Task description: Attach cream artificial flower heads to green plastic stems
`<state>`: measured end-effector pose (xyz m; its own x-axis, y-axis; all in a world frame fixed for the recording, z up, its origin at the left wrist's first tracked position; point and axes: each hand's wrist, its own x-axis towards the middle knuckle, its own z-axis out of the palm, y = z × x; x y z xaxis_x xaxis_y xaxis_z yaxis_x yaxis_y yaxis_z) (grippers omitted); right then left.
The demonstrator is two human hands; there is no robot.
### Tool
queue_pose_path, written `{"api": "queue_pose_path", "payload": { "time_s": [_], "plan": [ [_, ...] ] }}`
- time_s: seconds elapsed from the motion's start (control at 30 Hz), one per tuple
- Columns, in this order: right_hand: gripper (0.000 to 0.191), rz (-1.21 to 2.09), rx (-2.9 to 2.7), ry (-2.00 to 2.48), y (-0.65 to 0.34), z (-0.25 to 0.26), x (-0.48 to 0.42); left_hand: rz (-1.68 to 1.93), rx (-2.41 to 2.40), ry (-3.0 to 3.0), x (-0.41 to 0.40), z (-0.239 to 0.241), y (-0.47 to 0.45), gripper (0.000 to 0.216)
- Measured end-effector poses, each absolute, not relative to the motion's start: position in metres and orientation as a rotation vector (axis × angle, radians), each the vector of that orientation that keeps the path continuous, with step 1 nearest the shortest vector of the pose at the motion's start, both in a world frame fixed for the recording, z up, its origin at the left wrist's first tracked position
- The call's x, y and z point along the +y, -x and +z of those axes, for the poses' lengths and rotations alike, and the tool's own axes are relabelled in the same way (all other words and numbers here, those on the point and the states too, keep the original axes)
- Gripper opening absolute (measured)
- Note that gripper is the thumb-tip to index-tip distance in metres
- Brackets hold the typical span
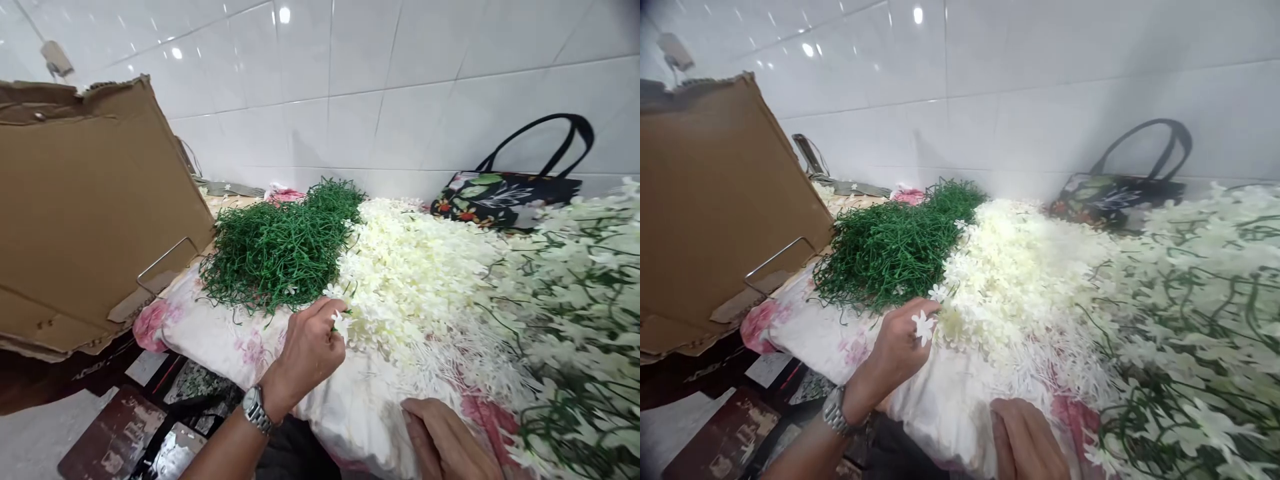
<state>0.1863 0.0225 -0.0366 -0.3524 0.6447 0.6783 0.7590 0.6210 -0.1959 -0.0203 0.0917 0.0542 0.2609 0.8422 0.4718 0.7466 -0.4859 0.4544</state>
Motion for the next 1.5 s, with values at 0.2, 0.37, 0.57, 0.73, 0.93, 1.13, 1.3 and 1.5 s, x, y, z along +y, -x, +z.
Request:
{"api": "queue_pose_path", "payload": {
  "time_s": [0.2,0.37,0.57,0.73,0.93,1.13,1.3,1.5],
  "plan": [
    [0.019,-0.249,-1.976,1.107,-0.175,-0.023,0.022,0.544,1.663,-2.729,0.112,0.068,-0.009,0.040],
    [0.018,-0.157,-1.922,1.136,-0.173,-0.023,0.019,0.613,1.703,-2.722,0.114,0.055,-0.005,0.031],
    [0.016,-0.058,-1.953,1.169,-0.174,-0.020,0.015,1.123,1.384,-2.419,0.079,0.034,0.018,0.025],
    [0.015,0.105,-1.898,1.184,-0.174,-0.007,0.013,1.405,1.309,-1.667,0.053,0.024,0.017,0.012],
    [0.013,0.443,-1.828,1.156,-0.174,0.015,0.011,1.319,1.106,-0.779,0.033,0.026,0.004,0.016],
    [0.014,0.619,-1.856,1.061,-0.170,0.019,0.012,1.097,0.990,-0.499,0.024,0.032,-0.007,0.031],
    [0.018,0.704,-1.914,0.969,-0.167,0.020,0.008,1.041,0.961,-0.457,0.021,0.028,-0.011,0.030],
    [0.019,0.635,-1.976,0.968,-0.162,0.024,0.006,1.055,0.984,-0.499,0.020,0.027,-0.014,0.030]
  ]
}}
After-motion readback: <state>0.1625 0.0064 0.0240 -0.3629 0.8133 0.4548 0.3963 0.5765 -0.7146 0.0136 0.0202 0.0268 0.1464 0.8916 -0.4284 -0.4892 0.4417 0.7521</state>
